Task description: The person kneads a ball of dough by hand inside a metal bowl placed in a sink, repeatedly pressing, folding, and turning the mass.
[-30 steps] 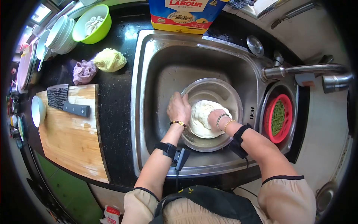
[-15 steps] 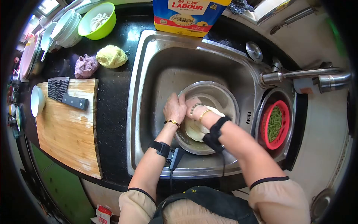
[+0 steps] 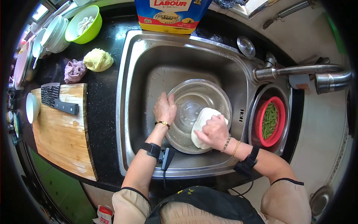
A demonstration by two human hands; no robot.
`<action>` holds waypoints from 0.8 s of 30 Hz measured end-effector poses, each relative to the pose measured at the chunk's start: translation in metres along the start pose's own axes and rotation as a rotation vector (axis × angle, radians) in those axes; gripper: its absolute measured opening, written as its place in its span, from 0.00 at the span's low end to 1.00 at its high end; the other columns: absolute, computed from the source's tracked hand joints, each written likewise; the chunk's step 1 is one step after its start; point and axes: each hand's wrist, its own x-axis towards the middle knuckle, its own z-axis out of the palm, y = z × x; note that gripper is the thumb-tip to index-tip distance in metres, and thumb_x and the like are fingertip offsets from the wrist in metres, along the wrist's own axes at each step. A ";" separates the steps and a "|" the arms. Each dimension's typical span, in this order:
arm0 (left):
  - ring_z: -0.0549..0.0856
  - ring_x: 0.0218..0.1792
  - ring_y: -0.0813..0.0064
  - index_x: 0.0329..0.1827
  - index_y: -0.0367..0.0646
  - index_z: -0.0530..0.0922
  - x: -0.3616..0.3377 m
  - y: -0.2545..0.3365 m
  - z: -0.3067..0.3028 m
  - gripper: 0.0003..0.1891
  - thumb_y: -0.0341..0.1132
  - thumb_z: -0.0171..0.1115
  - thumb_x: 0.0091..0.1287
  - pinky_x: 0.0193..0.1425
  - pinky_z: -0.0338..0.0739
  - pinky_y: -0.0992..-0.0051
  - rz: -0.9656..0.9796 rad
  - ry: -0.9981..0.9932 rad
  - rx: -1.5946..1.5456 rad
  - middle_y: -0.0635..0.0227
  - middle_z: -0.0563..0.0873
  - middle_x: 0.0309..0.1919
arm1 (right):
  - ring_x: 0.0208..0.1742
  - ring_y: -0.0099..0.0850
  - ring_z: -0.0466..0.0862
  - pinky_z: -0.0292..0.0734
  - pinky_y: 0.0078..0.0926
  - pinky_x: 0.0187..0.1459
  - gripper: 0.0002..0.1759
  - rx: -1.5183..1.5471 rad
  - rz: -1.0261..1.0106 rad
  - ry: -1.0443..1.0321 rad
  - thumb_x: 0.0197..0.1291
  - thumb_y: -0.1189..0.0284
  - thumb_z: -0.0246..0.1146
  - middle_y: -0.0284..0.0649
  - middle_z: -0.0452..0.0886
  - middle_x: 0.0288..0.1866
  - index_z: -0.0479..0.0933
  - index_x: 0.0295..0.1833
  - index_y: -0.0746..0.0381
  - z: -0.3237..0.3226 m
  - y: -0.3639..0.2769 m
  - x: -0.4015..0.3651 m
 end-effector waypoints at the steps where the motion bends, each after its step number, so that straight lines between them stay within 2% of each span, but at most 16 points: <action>1: 0.80 0.42 0.44 0.35 0.37 0.74 0.000 0.000 0.000 0.18 0.46 0.51 0.68 0.45 0.72 0.51 0.003 0.002 0.015 0.47 0.82 0.38 | 0.30 0.38 0.73 0.63 0.38 0.39 0.13 -0.016 0.053 0.042 0.45 0.63 0.68 0.37 0.71 0.23 0.73 0.22 0.58 0.003 0.005 -0.004; 5: 0.80 0.42 0.45 0.35 0.37 0.74 0.001 -0.002 0.001 0.17 0.45 0.51 0.68 0.44 0.72 0.51 -0.002 0.019 -0.005 0.48 0.82 0.38 | 0.33 0.38 0.72 0.63 0.39 0.40 0.10 -0.053 0.036 0.162 0.45 0.67 0.67 0.39 0.73 0.27 0.73 0.25 0.59 0.012 0.006 0.003; 8: 0.80 0.42 0.46 0.34 0.37 0.74 0.000 -0.001 0.001 0.17 0.45 0.52 0.67 0.44 0.72 0.52 0.022 0.017 0.024 0.48 0.82 0.38 | 0.57 0.42 0.72 0.62 0.47 0.59 0.18 -0.113 0.038 0.154 0.47 0.65 0.65 0.47 0.75 0.51 0.76 0.44 0.61 0.011 0.001 0.012; 9: 0.80 0.42 0.46 0.34 0.37 0.74 0.000 -0.001 0.002 0.17 0.45 0.52 0.67 0.45 0.72 0.52 0.021 0.023 0.013 0.48 0.81 0.37 | 0.63 0.43 0.69 0.59 0.49 0.64 0.21 -0.112 0.073 0.086 0.48 0.64 0.64 0.48 0.73 0.55 0.75 0.48 0.61 0.011 0.003 0.010; 16: 0.80 0.43 0.47 0.35 0.37 0.74 0.000 -0.002 0.002 0.16 0.44 0.52 0.67 0.45 0.73 0.53 0.023 0.023 0.003 0.50 0.81 0.38 | 0.61 0.43 0.71 0.62 0.48 0.61 0.21 -0.125 0.011 -0.009 0.47 0.62 0.62 0.46 0.74 0.54 0.76 0.48 0.59 0.026 0.019 0.005; 24: 0.80 0.43 0.47 0.35 0.37 0.73 -0.002 0.002 0.002 0.15 0.43 0.52 0.67 0.45 0.72 0.53 0.018 0.025 0.032 0.50 0.81 0.37 | 0.58 0.42 0.71 0.63 0.46 0.59 0.20 -0.124 -0.034 0.013 0.46 0.60 0.61 0.43 0.75 0.52 0.76 0.44 0.58 0.047 0.028 0.018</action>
